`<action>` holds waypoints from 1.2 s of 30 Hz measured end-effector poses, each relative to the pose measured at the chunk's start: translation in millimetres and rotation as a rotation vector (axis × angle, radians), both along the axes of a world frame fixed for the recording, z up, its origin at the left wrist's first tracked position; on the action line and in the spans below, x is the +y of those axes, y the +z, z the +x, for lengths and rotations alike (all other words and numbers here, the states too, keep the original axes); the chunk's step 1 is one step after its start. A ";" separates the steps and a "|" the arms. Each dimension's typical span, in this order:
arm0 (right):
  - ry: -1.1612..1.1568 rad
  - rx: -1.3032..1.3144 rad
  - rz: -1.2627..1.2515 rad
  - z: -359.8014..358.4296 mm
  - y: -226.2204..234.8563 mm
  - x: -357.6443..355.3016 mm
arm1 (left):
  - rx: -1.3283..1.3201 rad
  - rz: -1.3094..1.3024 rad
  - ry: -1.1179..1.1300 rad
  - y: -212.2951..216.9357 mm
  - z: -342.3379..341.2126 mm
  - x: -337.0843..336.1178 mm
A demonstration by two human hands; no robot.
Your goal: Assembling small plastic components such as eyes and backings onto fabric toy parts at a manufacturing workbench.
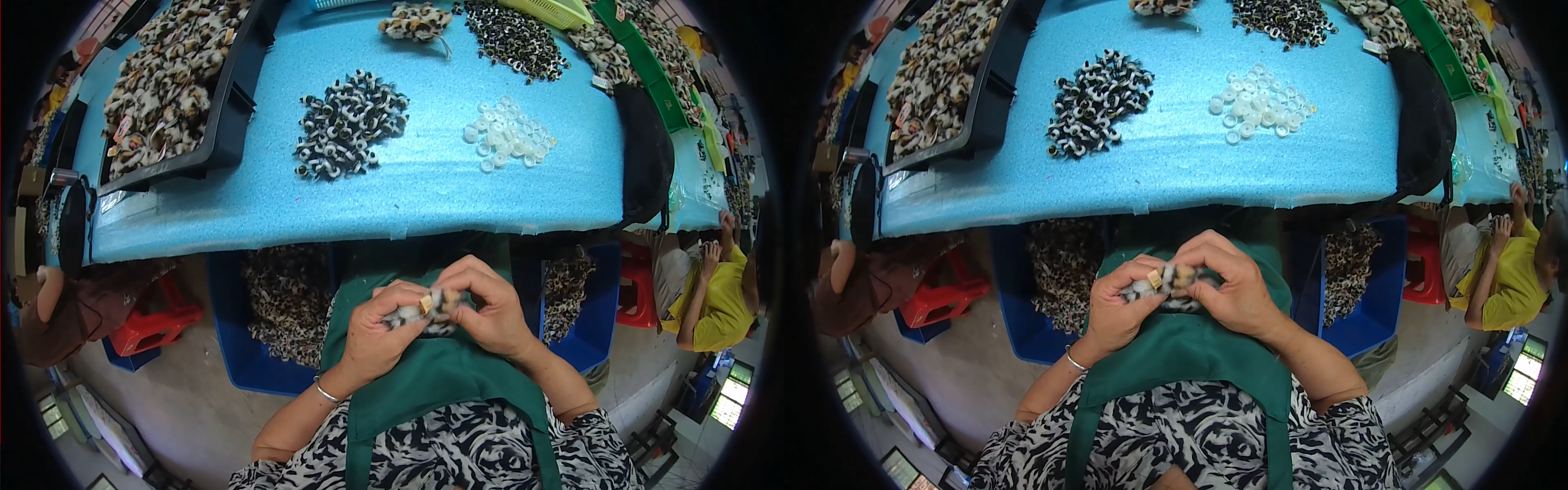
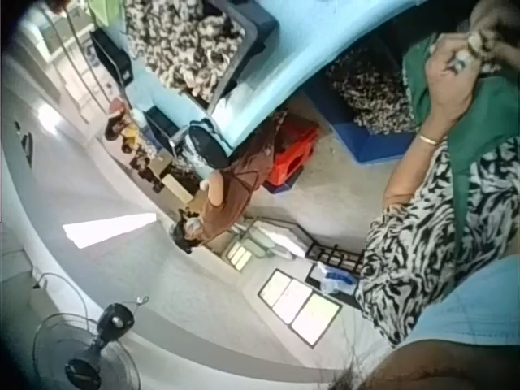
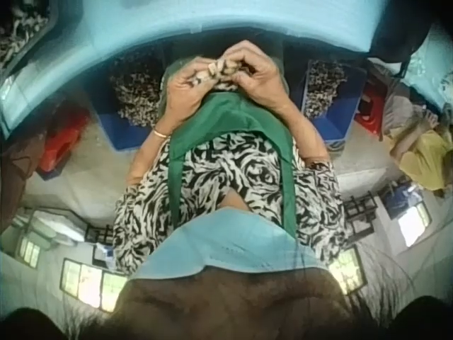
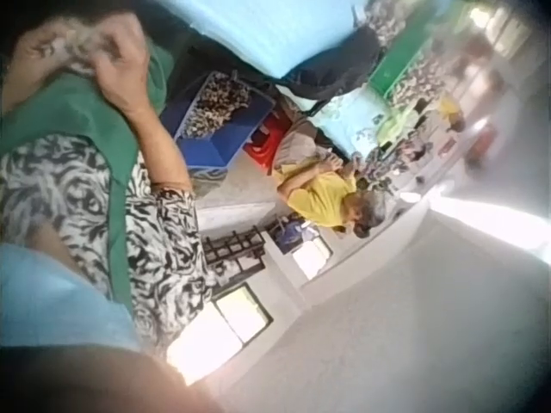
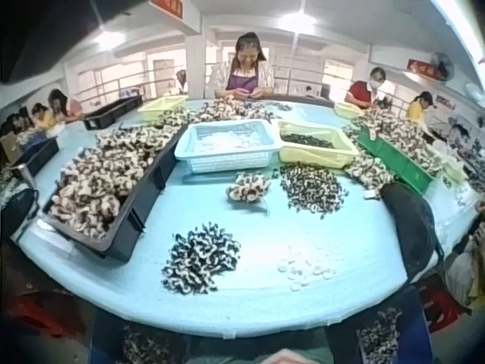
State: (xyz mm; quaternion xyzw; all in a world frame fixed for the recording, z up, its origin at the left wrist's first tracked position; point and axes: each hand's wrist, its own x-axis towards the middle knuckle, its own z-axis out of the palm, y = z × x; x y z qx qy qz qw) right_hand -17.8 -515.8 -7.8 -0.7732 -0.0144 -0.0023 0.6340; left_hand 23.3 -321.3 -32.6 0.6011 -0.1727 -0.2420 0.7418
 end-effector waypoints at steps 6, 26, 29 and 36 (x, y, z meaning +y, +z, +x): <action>-0.016 -0.392 -0.189 3.0 -6.7 -0.2 | -0.414 0.106 0.043 13.0 14.7 -4.8; 0.118 -0.460 -0.175 5.3 -9.8 -1.6 | -0.739 0.132 0.075 21.5 21.0 -1.4; 0.099 -0.473 -0.170 2.5 -14.1 3.4 | -0.710 0.157 0.040 26.8 18.3 -1.6; 0.022 -0.383 -0.072 -0.6 -11.1 4.1 | -0.269 0.081 0.011 20.0 7.6 -6.4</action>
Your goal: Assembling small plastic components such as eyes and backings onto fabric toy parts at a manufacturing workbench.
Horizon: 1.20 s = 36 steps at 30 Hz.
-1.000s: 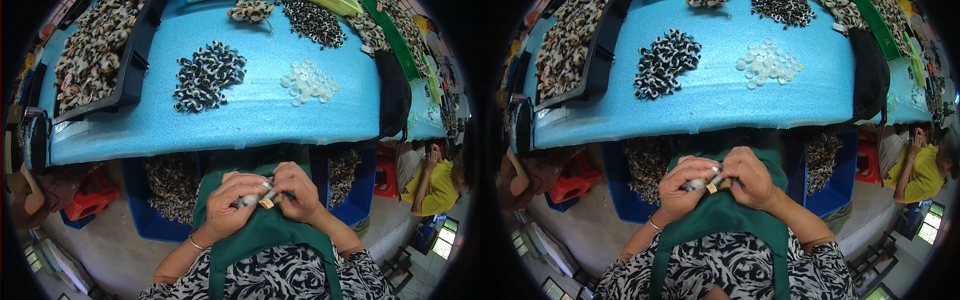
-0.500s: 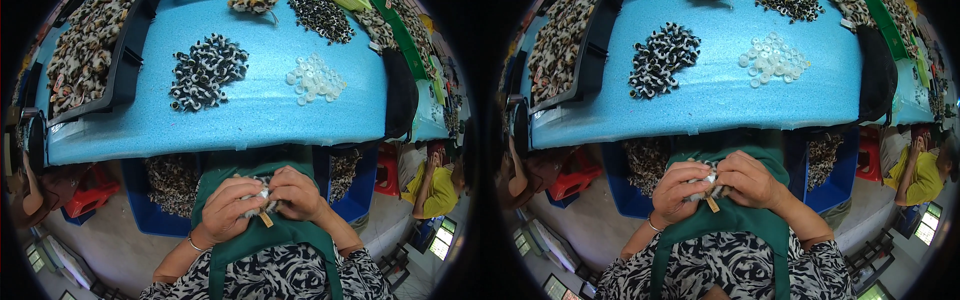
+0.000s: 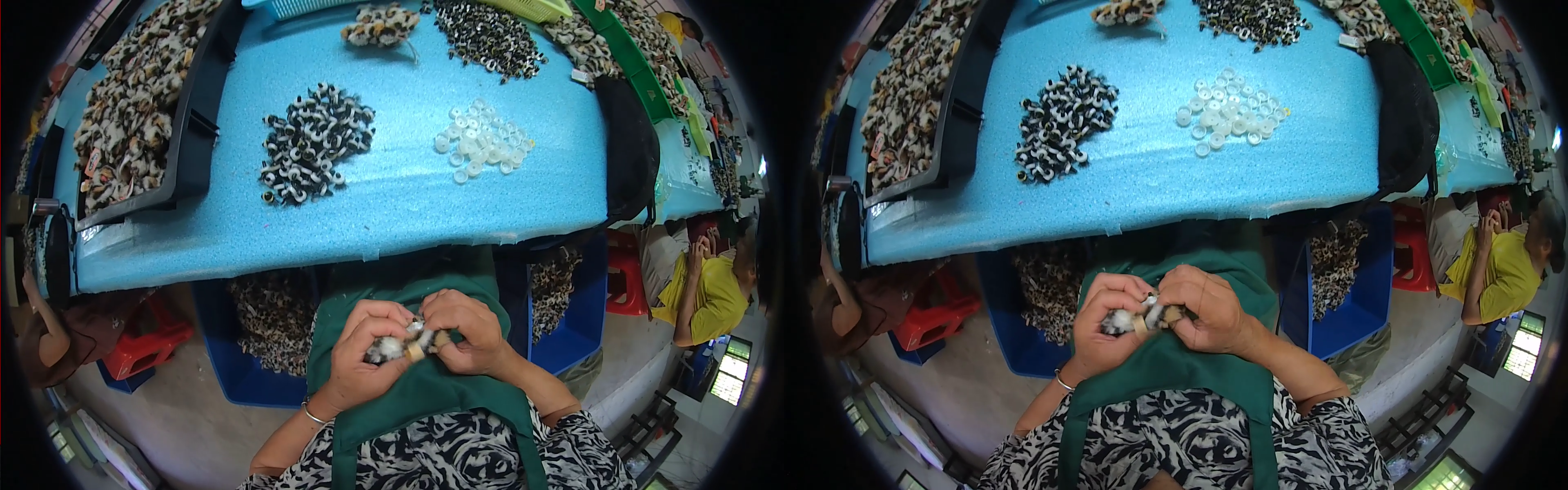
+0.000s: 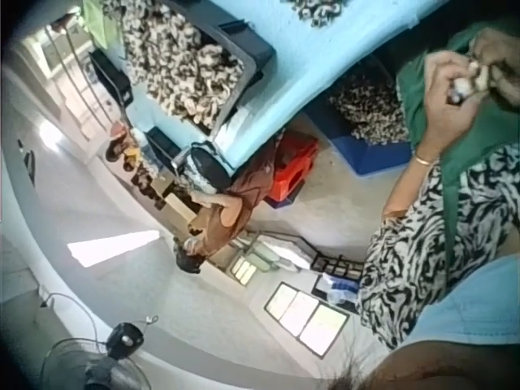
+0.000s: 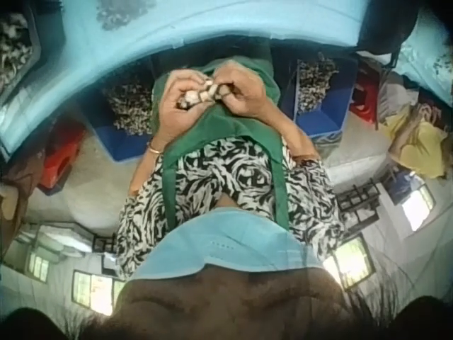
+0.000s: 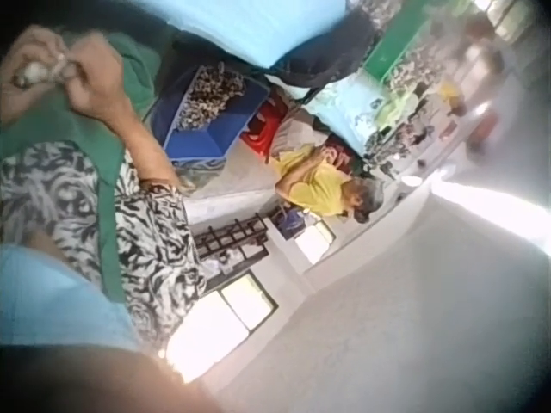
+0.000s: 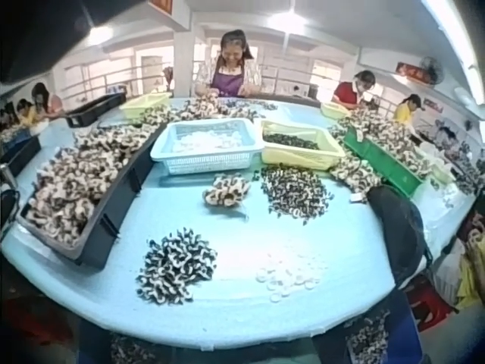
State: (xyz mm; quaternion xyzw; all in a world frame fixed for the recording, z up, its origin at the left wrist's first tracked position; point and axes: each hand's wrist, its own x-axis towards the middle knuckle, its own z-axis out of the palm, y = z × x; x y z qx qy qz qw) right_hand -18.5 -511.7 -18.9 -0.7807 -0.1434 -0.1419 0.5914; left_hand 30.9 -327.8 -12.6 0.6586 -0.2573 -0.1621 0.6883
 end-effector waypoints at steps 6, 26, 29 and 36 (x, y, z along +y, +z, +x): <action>0.019 0.308 0.167 -1.1 5.4 -1.7 | 0.017 0.102 -0.015 -13.0 1.3 0.6; -0.248 -0.263 -1.006 99.9 26.0 -91.6 | -0.281 0.141 -0.013 -27.4 17.4 1.6; -0.249 -0.272 -1.114 98.7 41.2 -89.8 | -0.327 0.088 0.007 -21.3 16.0 3.5; -0.121 0.019 -0.333 48.8 29.7 -13.7 | -0.165 -0.029 0.067 -20.6 1.0 7.0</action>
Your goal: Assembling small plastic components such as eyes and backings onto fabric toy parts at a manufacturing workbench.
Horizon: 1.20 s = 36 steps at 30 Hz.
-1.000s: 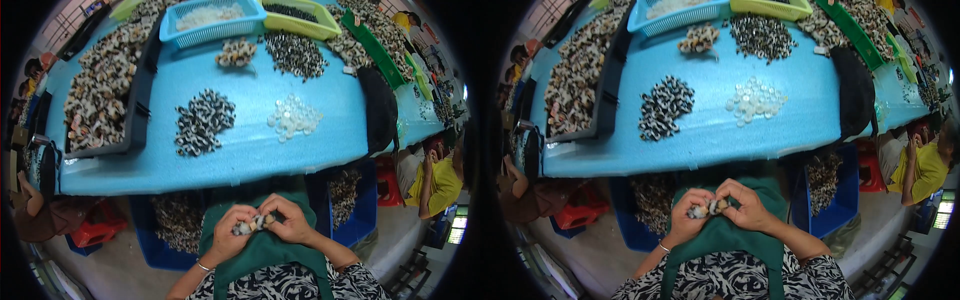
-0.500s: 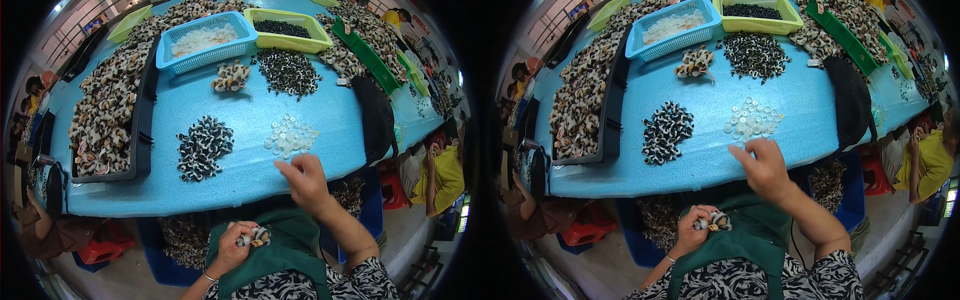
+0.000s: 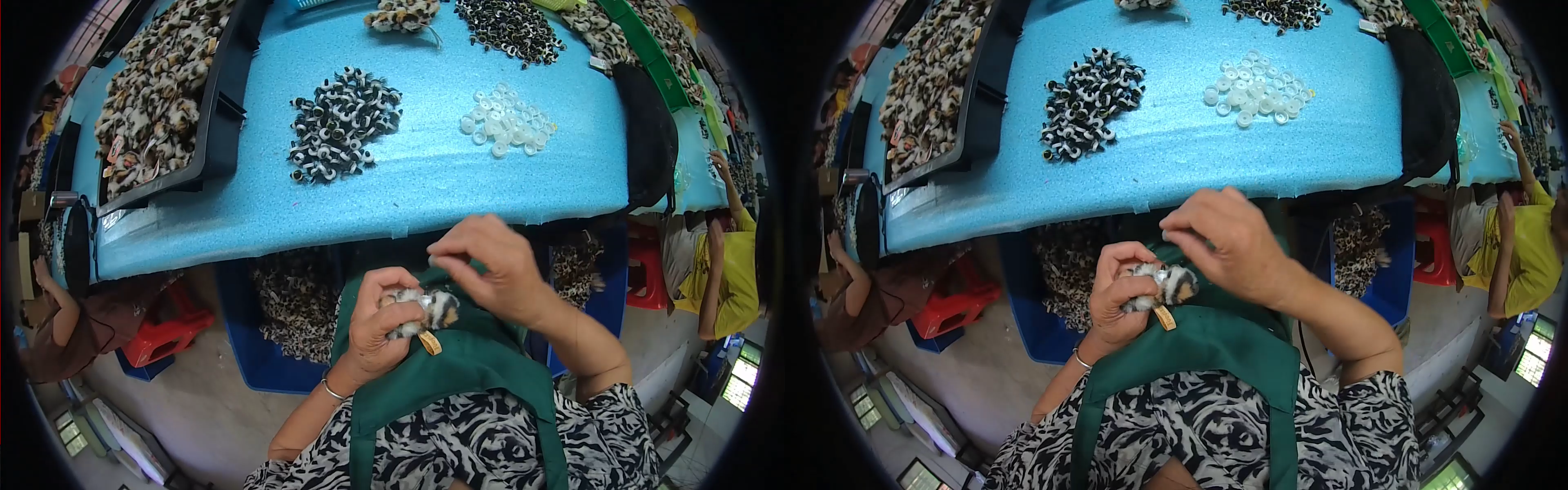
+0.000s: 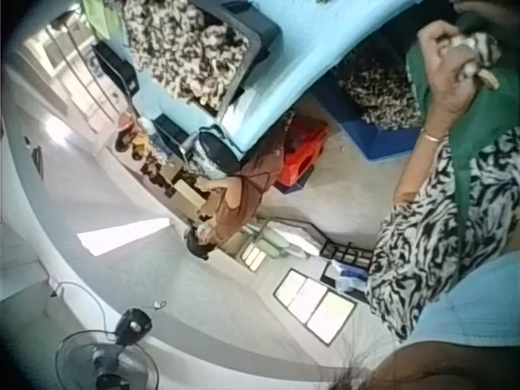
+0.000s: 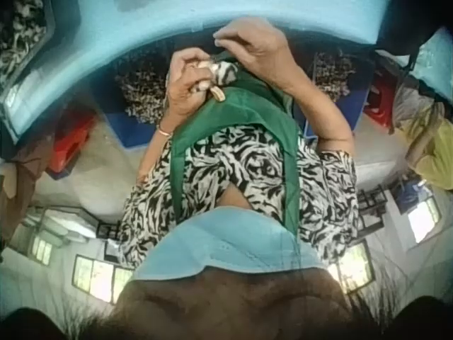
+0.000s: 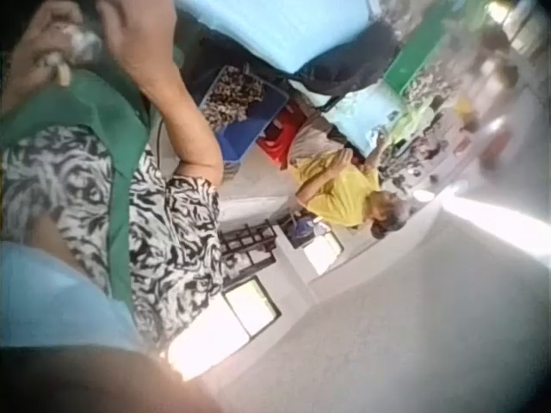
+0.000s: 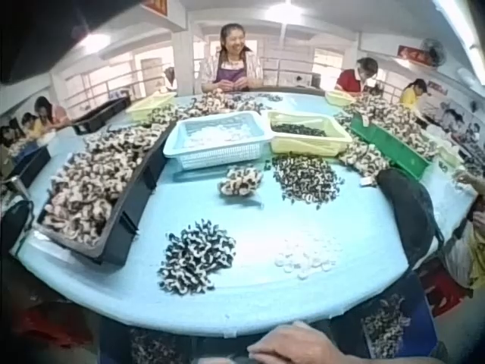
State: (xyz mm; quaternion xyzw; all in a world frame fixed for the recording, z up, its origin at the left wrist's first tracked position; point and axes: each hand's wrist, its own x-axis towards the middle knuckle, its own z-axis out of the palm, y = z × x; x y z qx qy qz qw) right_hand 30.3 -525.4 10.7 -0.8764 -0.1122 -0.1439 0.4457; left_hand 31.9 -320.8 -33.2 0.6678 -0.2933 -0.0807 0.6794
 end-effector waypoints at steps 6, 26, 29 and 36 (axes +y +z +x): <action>0.013 0.460 0.425 -33.5 -5.4 18.1 | -0.025 0.017 -0.037 4.2 -7.4 7.6; 0.014 0.246 0.363 -58.4 -28.0 29.8 | -0.253 0.232 0.050 9.1 -11.7 1.9; -0.064 0.383 0.480 -59.5 -31.2 34.6 | -0.262 0.263 0.058 7.4 -9.7 -4.0; -0.084 0.390 0.583 -58.4 -34.0 29.9 | -0.086 0.250 0.073 13.6 -8.0 -14.5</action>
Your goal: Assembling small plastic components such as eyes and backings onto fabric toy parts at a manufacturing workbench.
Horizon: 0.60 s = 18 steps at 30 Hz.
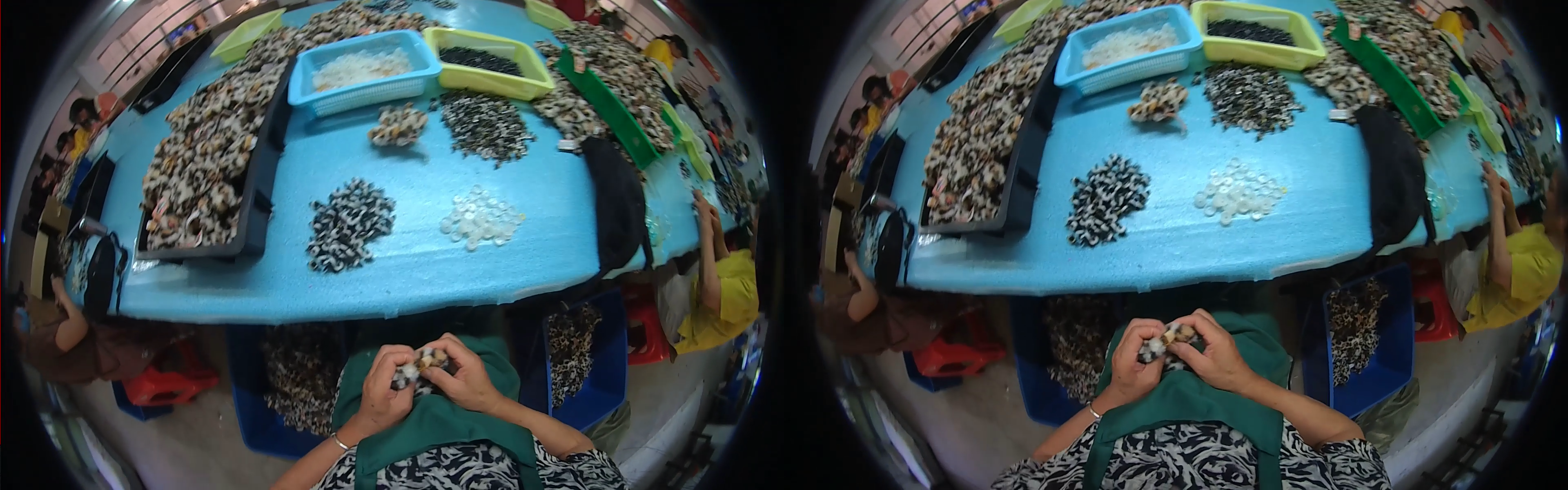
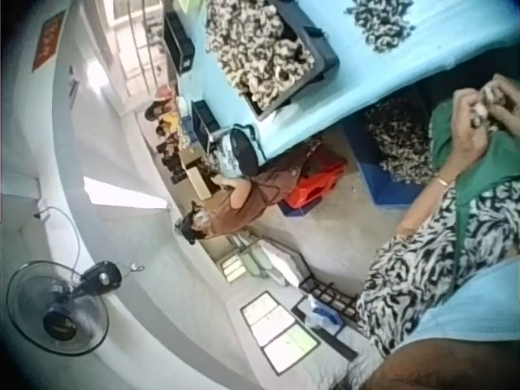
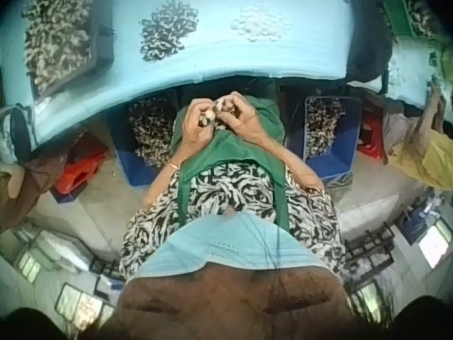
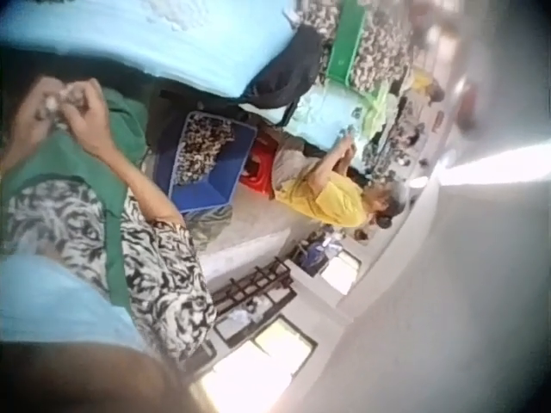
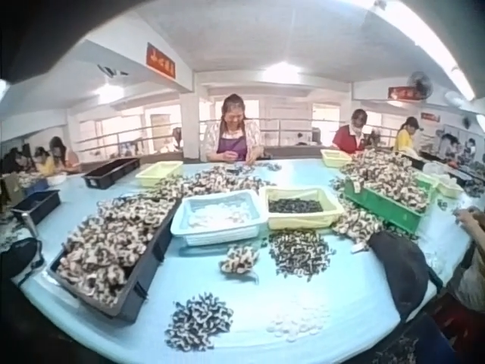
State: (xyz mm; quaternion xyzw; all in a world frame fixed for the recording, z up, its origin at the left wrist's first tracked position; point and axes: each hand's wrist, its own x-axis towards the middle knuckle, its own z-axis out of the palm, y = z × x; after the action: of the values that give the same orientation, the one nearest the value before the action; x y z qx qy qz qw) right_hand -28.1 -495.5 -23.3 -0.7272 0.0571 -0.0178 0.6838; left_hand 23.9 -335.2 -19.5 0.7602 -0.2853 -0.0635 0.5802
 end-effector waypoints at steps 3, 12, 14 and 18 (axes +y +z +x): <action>0.040 0.101 0.088 -9.7 -22.6 -7.5 | 0.012 0.001 -0.004 -2.1 -0.5 -4.5; 0.071 0.063 0.002 5.4 -17.9 -6.5 | 0.080 0.080 0.062 -16.1 -2.3 -4.4; 0.097 0.160 0.327 9.3 -13.9 -16.4 | 0.147 0.057 0.041 -14.3 -0.2 -1.6; 0.091 0.186 0.444 6.3 -27.8 -30.6 | 0.222 -0.078 0.019 -16.0 9.6 -2.4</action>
State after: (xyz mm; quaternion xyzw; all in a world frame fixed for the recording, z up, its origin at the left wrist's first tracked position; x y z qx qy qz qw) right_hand -21.8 -526.1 -51.0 -0.5596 0.0895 0.0930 0.8187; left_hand 33.5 -337.7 -35.5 0.7282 -0.2143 -0.1305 0.6377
